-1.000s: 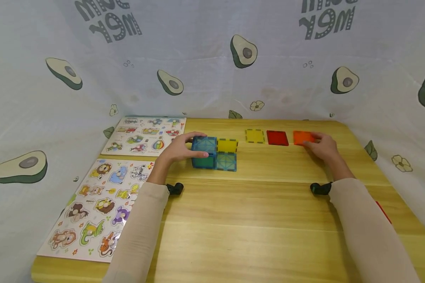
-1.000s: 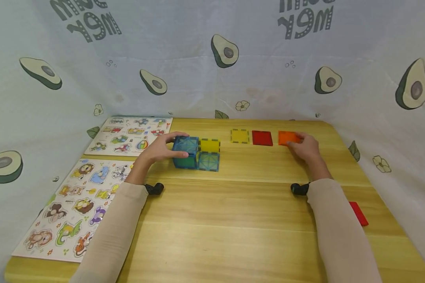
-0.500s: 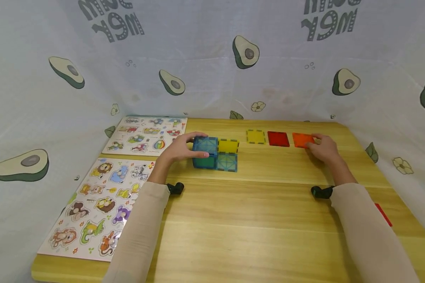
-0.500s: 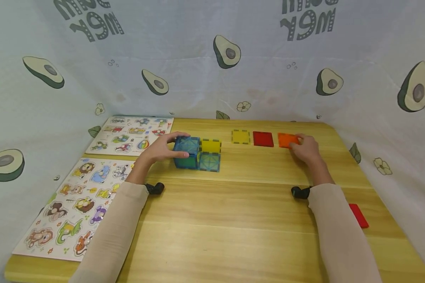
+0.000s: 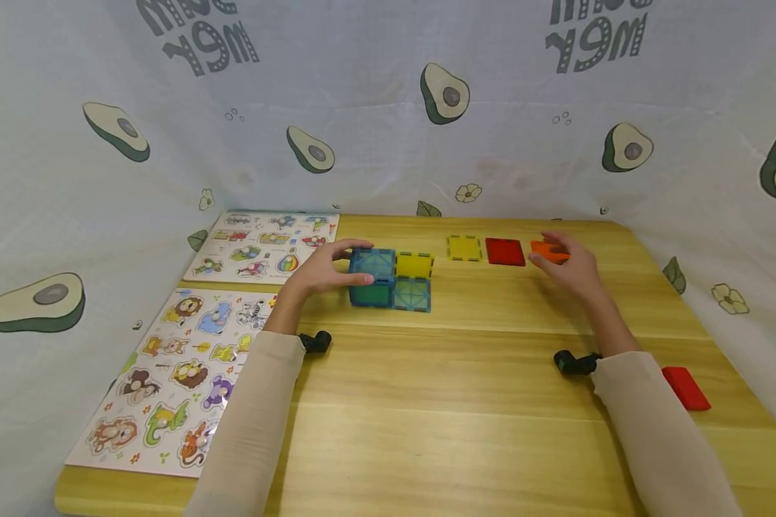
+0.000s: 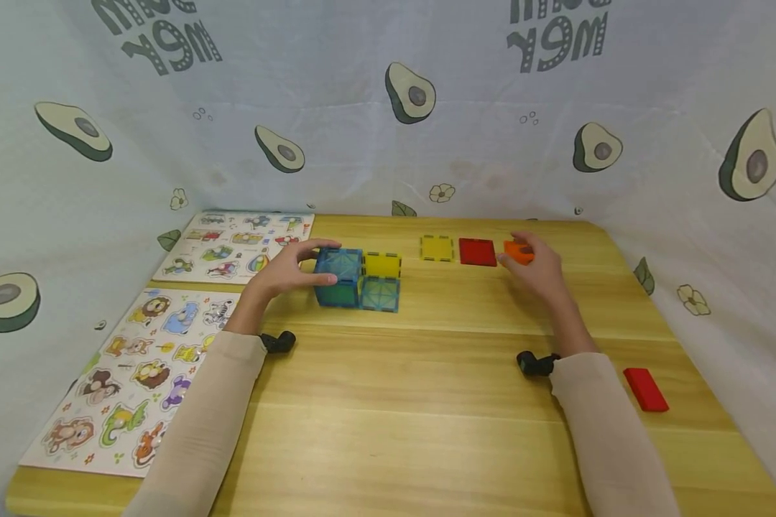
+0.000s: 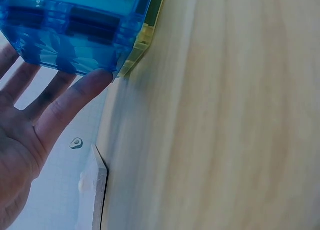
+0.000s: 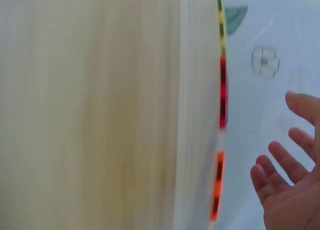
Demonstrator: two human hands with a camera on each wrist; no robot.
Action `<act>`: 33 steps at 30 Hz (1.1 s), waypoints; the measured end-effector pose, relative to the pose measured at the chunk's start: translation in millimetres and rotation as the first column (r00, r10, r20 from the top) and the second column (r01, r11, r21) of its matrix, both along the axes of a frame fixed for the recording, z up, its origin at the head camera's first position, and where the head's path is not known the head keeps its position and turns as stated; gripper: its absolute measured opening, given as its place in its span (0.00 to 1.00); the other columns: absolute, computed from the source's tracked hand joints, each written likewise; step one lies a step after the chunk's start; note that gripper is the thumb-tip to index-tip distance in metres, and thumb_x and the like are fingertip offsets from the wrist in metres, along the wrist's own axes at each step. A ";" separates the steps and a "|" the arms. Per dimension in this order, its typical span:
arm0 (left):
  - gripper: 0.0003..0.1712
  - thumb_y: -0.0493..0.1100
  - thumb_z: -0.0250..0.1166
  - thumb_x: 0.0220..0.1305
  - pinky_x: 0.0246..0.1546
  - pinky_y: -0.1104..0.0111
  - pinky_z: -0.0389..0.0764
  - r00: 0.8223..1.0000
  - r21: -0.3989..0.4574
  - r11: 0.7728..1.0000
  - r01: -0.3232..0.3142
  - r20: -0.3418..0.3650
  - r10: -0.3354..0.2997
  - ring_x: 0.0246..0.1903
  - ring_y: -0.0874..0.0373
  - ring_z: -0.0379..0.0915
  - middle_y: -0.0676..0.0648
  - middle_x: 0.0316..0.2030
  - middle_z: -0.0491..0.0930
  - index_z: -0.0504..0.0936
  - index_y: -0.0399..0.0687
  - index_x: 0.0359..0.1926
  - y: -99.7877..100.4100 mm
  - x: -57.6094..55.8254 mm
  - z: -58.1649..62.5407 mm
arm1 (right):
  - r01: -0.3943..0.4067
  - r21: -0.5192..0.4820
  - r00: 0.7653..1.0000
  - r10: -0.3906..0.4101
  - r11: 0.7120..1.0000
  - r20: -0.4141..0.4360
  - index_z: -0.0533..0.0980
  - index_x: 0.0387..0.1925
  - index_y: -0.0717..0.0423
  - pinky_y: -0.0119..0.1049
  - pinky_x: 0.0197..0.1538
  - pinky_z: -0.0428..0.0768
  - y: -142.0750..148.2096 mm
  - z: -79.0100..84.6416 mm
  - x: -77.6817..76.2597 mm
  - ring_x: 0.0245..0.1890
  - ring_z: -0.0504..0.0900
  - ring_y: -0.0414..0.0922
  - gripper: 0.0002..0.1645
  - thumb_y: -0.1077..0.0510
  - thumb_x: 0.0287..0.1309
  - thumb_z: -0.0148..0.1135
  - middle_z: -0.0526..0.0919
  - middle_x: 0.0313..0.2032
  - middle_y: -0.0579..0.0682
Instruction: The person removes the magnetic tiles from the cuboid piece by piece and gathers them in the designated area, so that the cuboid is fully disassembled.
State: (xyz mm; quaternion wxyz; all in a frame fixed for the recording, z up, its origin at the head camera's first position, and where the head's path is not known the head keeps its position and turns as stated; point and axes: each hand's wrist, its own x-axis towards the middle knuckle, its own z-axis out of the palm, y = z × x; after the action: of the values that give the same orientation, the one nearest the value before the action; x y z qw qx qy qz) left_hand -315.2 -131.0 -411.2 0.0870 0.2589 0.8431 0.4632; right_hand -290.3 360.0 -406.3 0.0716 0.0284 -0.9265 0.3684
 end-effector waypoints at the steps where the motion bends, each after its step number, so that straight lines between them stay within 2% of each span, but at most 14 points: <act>1: 0.38 0.61 0.75 0.60 0.70 0.43 0.69 1.000 0.001 1.000 0.001 0.002 -0.001 0.72 0.42 0.64 0.55 0.73 0.69 0.74 0.71 0.70 0.1 0.1 0.2 | -0.012 -0.015 1.000 0.012 1.000 0.004 0.61 0.78 0.56 0.66 0.66 0.71 -5.3 0.5 1.4 0.68 0.69 0.68 0.42 0.42 0.72 0.61 0.67 0.73 0.66; 5: 0.38 0.51 0.74 0.63 0.71 0.42 0.67 1.000 0.000 1.000 -0.002 0.031 0.002 0.73 0.39 0.62 0.50 0.74 0.68 0.73 0.65 0.73 1.5 0.8 2.4 | -0.040 -0.049 0.999 0.041 0.998 0.024 0.63 0.77 0.52 0.65 0.70 0.70 -27.7 1.1 3.8 0.70 0.67 0.66 0.44 0.38 0.69 0.63 0.68 0.73 0.63; 8: 0.38 0.47 0.73 0.64 0.72 0.41 0.65 0.999 0.005 1.000 -0.008 0.047 0.008 0.74 0.38 0.60 0.49 0.75 0.66 0.72 0.60 0.74 2.2 1.5 3.2 | -0.063 -0.071 0.998 0.064 0.996 0.023 0.66 0.75 0.51 0.62 0.71 0.71 -44.2 2.2 5.5 0.69 0.68 0.63 0.42 0.37 0.68 0.64 0.69 0.72 0.62; 14: 0.38 0.51 0.75 0.62 0.73 0.42 0.65 0.999 0.030 1.000 0.001 0.036 -0.002 0.74 0.40 0.61 0.52 0.74 0.68 0.74 0.60 0.72 1.3 1.9 1.6 | -0.142 -0.127 0.989 0.145 0.982 0.013 0.69 0.73 0.52 0.59 0.65 0.76 -70.9 5.1 11.9 0.64 0.76 0.59 0.39 0.39 0.69 0.64 0.75 0.68 0.60; 20: 0.38 0.50 0.75 0.62 0.73 0.43 0.64 0.999 0.018 1.000 -0.002 0.034 0.002 0.74 0.40 0.61 0.52 0.74 0.68 0.74 0.58 0.73 1.4 3.3 3.1 | -0.217 -0.187 0.976 0.220 0.958 -0.005 0.71 0.72 0.51 0.59 0.69 0.74 -94.1 5.6 13.2 0.66 0.76 0.60 0.36 0.43 0.68 0.66 0.75 0.68 0.59; 23: 0.38 0.47 0.74 0.63 0.74 0.42 0.62 0.999 0.017 1.000 -0.001 0.047 0.000 0.75 0.38 0.59 0.49 0.75 0.67 0.73 0.53 0.73 2.5 7.2 8.3 | -0.238 -0.214 0.970 0.241 0.947 -0.013 0.72 0.70 0.50 0.59 0.70 0.73 -104.4 3.4 11.5 0.66 0.76 0.60 0.33 0.45 0.68 0.67 0.76 0.68 0.58; 26: 0.38 0.44 0.73 0.63 0.74 0.41 0.62 0.998 0.016 1.000 0.006 0.062 -0.007 0.75 0.36 0.59 0.46 0.75 0.67 0.72 0.49 0.73 4.1 15.1 19.9 | -0.254 -0.240 0.966 0.258 0.937 -0.018 0.73 0.69 0.50 0.58 0.68 0.76 -113.3 1.5 10.8 0.65 0.78 0.59 0.31 0.47 0.68 0.67 0.77 0.67 0.59; 30: 0.36 0.44 0.72 0.64 0.73 0.42 0.64 0.997 0.006 1.000 0.009 0.071 -0.009 0.74 0.36 0.60 0.44 0.74 0.67 0.73 0.49 0.72 5.5 23.8 32.6 | -0.268 -0.263 0.963 0.269 0.927 -0.033 0.75 0.67 0.50 0.57 0.67 0.77 -123.3 0.8 10.9 0.64 0.79 0.57 0.29 0.48 0.68 0.68 0.78 0.65 0.59; 33: 0.36 0.44 0.73 0.64 0.73 0.41 0.64 0.998 0.008 1.000 0.004 0.070 -0.005 0.74 0.36 0.60 0.45 0.75 0.67 0.74 0.51 0.72 5.3 20.8 28.1 | -0.284 -0.271 0.958 0.284 0.920 -0.042 0.75 0.67 0.51 0.57 0.68 0.76 -129.0 0.8 10.9 0.64 0.79 0.59 0.28 0.49 0.69 0.67 0.78 0.65 0.59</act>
State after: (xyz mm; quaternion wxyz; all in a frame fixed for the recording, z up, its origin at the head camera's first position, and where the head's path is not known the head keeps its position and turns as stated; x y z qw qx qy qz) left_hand -294.4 -125.7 -383.1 0.1163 0.2447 0.8371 0.4752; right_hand -279.4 231.0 -405.5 0.0216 0.1525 -0.8525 0.4996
